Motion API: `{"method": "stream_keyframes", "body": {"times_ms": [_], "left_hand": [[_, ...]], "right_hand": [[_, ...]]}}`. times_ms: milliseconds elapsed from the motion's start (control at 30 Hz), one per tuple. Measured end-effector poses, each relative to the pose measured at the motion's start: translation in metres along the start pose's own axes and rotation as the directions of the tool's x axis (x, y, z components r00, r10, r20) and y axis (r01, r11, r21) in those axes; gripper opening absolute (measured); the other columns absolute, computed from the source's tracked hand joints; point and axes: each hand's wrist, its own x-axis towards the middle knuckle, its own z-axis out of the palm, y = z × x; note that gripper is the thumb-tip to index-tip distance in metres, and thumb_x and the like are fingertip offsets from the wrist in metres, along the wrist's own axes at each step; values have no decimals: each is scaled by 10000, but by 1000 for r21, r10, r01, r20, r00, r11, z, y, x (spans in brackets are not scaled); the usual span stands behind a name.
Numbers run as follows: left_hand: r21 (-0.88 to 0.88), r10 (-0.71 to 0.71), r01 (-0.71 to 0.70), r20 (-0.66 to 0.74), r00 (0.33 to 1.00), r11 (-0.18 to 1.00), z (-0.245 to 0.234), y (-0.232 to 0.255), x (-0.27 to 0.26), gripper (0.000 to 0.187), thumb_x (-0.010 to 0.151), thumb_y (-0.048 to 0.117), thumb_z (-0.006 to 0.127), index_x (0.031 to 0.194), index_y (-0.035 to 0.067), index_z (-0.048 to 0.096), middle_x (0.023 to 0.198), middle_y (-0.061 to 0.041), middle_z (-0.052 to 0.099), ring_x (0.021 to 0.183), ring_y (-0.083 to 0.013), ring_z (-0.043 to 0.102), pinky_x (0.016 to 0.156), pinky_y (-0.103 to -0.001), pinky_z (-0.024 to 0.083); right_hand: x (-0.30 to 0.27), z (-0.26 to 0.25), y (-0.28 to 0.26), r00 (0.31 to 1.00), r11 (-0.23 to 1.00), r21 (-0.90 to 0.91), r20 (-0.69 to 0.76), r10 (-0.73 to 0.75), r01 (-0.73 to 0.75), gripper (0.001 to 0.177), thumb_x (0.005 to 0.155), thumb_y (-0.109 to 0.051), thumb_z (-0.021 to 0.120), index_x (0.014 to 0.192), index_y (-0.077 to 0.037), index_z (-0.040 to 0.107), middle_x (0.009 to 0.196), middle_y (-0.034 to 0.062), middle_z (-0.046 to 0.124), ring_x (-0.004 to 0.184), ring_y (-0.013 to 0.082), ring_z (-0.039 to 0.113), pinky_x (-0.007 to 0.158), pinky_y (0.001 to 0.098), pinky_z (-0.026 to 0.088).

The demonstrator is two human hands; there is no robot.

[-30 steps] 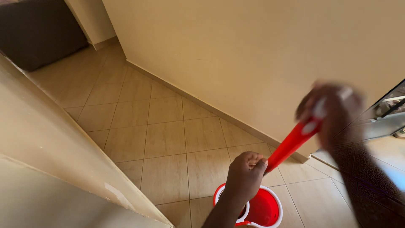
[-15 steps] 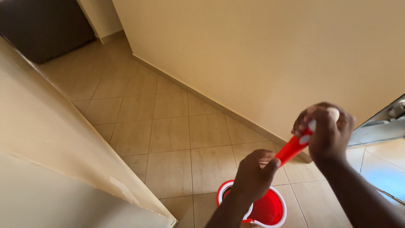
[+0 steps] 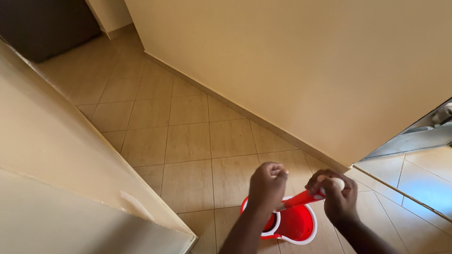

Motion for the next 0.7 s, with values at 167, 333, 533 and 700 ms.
{"method": "stream_keyframes", "body": {"times_ms": [167,333,533,700], "left_hand": [[-91,-45,39,-64,997,995,-22,-5,0,364,901,313,679,1156,54,694,1135,-112,757,1059,-218,741,914,-350,567],[-88,-103,92,-133,986,992,-46,-8,-7,400,909,368,668,1152,53,707,1127,-121,777,1056,-220,746,913,-348,563],[-83,-129,120,-123,984,989,-50,-14,-14,397,910,381,670,1147,66,716,1124,-116,767,1086,-224,725,930,-357,542],[-179,-130,114,-80,988,977,-50,-18,-15,373,909,365,674,1117,59,718,1076,-122,784,1014,-214,741,896,-355,560]], "right_hand": [[-3,-11,22,984,983,-75,44,172,-168,260,896,-95,471,749,52,628,664,138,664,701,236,677,827,410,590],[19,-5,9,965,961,-87,-35,261,-264,314,952,-125,505,711,46,612,657,139,646,727,226,677,775,390,559],[44,13,-46,959,954,-124,-106,261,-274,441,1056,-154,562,671,61,540,638,157,586,585,231,567,610,395,469],[102,-27,-65,992,964,260,102,-79,50,124,988,-54,519,871,-30,487,657,147,532,589,247,585,630,434,550]]}}
